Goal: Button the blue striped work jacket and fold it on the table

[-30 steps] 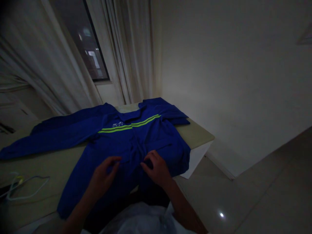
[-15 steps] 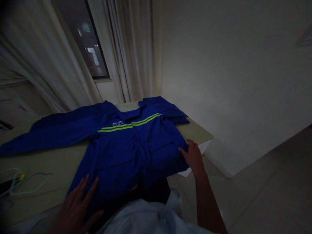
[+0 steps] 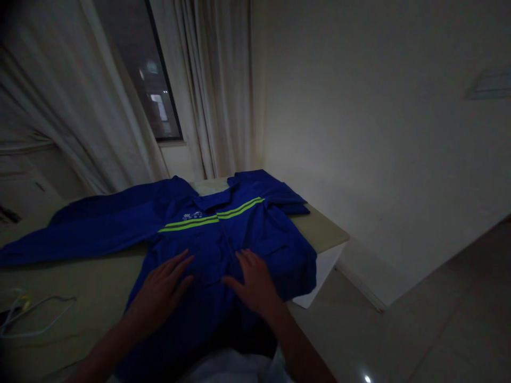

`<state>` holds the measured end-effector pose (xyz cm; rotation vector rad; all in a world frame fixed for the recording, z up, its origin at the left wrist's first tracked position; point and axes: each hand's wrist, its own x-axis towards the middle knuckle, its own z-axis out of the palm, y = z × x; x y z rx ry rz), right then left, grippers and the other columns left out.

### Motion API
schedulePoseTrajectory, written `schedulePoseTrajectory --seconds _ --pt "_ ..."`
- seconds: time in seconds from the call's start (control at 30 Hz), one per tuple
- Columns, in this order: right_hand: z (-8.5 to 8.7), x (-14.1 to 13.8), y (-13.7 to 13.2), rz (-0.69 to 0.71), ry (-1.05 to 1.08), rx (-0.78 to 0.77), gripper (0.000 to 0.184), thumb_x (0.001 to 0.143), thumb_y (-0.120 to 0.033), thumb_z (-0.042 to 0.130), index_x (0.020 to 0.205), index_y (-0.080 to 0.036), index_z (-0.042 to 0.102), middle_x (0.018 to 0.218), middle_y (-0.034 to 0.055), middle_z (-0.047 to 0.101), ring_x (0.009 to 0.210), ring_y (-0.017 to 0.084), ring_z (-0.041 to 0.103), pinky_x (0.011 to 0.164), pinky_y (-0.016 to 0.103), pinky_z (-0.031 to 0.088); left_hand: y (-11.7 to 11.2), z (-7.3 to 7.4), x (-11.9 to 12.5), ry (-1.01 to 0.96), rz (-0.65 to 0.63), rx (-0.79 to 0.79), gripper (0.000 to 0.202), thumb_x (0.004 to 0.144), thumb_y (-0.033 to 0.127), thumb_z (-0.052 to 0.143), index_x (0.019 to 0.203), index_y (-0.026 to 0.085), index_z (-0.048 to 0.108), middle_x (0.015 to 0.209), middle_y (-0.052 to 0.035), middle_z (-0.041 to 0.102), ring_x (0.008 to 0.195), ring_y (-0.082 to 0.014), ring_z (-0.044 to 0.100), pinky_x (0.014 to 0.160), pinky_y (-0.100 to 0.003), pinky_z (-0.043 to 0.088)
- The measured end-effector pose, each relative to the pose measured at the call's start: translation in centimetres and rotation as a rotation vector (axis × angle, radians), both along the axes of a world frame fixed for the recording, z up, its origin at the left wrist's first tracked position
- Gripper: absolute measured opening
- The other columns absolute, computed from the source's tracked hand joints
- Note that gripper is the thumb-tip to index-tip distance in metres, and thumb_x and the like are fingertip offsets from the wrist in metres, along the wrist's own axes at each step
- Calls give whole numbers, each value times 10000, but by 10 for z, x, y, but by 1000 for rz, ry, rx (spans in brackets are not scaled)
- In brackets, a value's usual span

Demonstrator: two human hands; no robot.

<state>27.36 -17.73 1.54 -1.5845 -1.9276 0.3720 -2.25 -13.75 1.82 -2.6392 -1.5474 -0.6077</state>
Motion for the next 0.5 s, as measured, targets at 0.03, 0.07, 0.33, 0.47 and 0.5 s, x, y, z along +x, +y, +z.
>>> schedulePoseTrajectory --seconds 0.03,0.07,0.33,0.47,0.5 --pt "-5 -21 -3 64 -69 -26 811 909 -722 584 1511 -182 521 1599 180 450 1497 362 387 1220 536 304 19 7 14 27 -20 -44 541 1046 514 380 1527 295 492 1618 -59 467 1442 -288 484 1151 -501 424" --pt "-10 -37 -8 109 -123 -44 894 890 -737 602 1564 -171 452 1656 189 346 1543 374 294 1251 557 232 38 12 29 48 -33 -88 567 1049 518 362 1549 271 464 1635 -72 439 1466 -292 456 1161 -506 410" --pt "14 25 34 243 228 -109 591 1001 -616 511 1482 -274 543 1480 107 602 1338 267 585 1148 443 433 129 -2 106 15 -182 -214 672 1026 594 357 1602 249 389 1699 -113 288 1569 -335 260 1248 -571 193" --pt "43 109 142 -331 413 155 506 992 -547 525 1360 -212 613 1290 132 691 1139 242 679 1005 402 538 134 -28 108 -80 -209 -238 662 1006 616 395 1561 262 465 1681 -123 330 1566 -329 272 1259 -561 155" --pt "47 126 167 -435 393 181 476 1015 -518 480 1359 -210 600 1216 119 713 1067 219 694 942 382 566 134 -31 107 -104 -207 -233 652 1006 611 401 1554 265 478 1675 -120 344 1563 -327 280 1262 -557 151"
